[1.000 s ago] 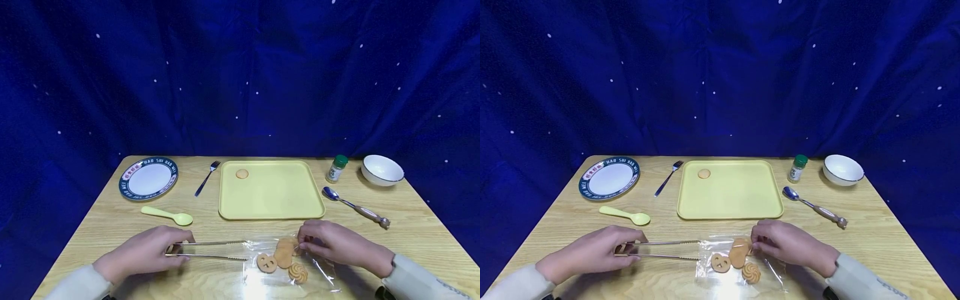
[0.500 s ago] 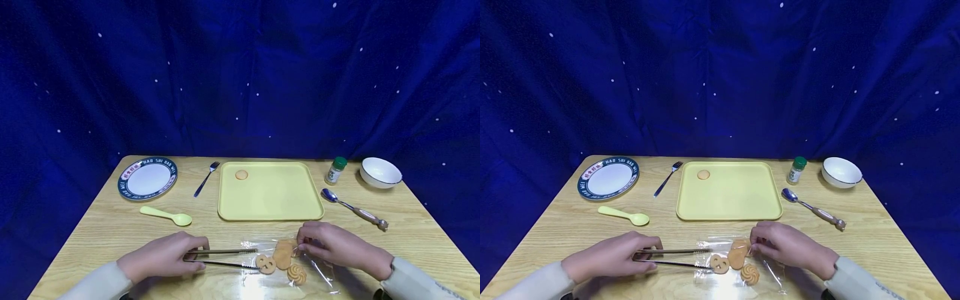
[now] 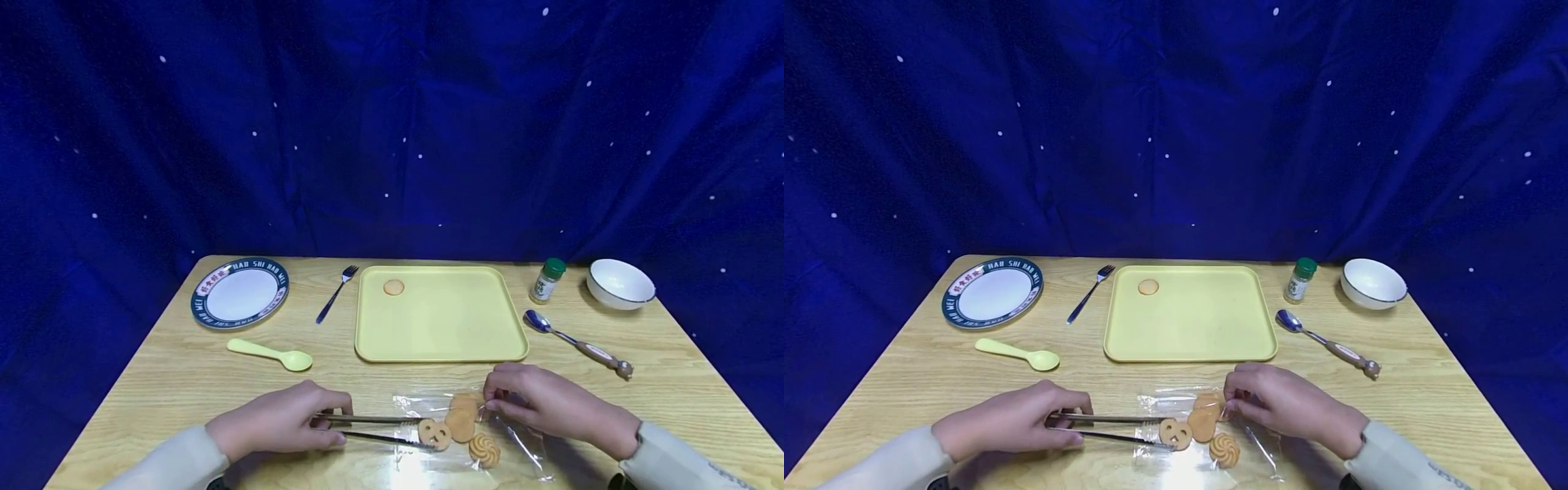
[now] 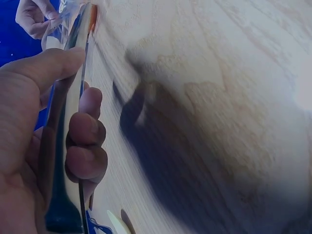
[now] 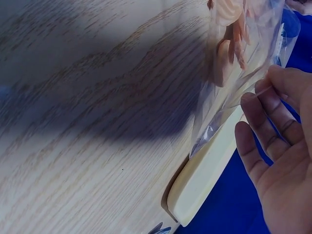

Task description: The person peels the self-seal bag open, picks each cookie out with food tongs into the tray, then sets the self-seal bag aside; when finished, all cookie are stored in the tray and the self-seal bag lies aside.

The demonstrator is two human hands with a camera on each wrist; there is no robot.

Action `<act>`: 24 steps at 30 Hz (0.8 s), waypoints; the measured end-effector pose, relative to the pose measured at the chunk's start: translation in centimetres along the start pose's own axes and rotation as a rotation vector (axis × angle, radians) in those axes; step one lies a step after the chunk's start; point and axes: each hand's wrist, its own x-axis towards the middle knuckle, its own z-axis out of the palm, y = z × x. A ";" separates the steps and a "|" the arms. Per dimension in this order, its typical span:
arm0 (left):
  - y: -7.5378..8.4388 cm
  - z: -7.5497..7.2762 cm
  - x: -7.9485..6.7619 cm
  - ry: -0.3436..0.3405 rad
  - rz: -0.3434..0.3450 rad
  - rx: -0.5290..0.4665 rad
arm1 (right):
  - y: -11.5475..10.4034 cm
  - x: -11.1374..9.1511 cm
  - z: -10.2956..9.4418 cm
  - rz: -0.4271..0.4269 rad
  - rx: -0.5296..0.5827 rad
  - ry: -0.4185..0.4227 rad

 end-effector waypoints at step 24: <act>-1.7 -2.4 -4.4 0.128 0.012 0.016 | 0.2 0.2 0.2 -0.006 -0.012 -0.002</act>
